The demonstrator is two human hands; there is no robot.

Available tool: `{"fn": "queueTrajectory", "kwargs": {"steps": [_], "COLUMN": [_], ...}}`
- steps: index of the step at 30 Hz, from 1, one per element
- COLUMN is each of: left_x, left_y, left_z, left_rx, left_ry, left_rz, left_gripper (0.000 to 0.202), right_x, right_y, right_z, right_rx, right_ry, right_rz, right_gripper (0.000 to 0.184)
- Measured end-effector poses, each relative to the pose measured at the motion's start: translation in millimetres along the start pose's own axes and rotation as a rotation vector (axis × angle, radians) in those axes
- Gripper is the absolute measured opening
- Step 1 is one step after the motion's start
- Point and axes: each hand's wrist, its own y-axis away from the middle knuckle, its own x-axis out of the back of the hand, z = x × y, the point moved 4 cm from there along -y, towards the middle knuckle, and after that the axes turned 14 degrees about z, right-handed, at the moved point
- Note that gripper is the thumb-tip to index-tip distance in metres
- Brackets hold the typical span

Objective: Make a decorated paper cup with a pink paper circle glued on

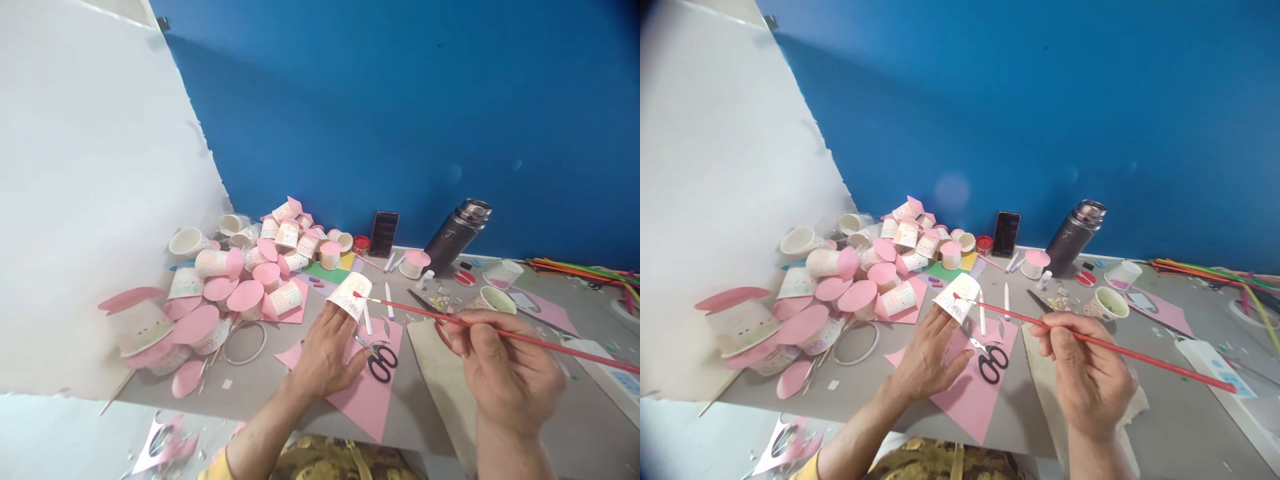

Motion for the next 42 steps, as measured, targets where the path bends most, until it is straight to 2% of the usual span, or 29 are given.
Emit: {"fn": "queueTrajectory", "kwargs": {"steps": [4, 9, 16, 24, 30, 36, 42], "left_x": [-1.9, 2.0, 6.7, 8.1, 10.2, 8.5, 11.5], "left_y": [2.7, 3.8, 7.0, 6.5, 4.6, 8.1, 5.8], "left_z": [2.5, -2.6, -7.0, -4.2, -1.3, -7.1, -4.8], "left_rx": [-0.058, -0.17, -0.247, -0.256, -0.258, -0.23, -0.216], "left_ry": [-0.104, -0.232, -0.254, -0.202, -0.161, -0.111, -0.065], "left_rz": [-0.023, -0.073, -0.124, -0.116, -0.088, -0.098, -0.07], "left_gripper": [0.054, 0.049, 0.046, 0.049, 0.044, 0.053, 0.049], "right_x": [0.4, 0.8, -5.1, -7.8, -8.1, -3.7, -4.5], "right_y": [-1.2, -6.4, -4.0, -3.8, -3.7, -4.9, -3.3], "right_z": [-2.9, -11.9, -13.4, -15.1, -14.1, -14.7, -13.7], "right_rx": [0.018, 0.051, 0.07, 0.068, 0.055, 0.046, 0.029], "right_ry": [0.033, 0.054, 0.087, 0.094, 0.101, 0.104, 0.097], "right_rz": [-0.015, -0.03, -0.05, -0.072, -0.074, -0.014, -0.051], "right_gripper": [0.013, 0.016, 0.014, 0.012, 0.012, 0.014, 0.013]}}
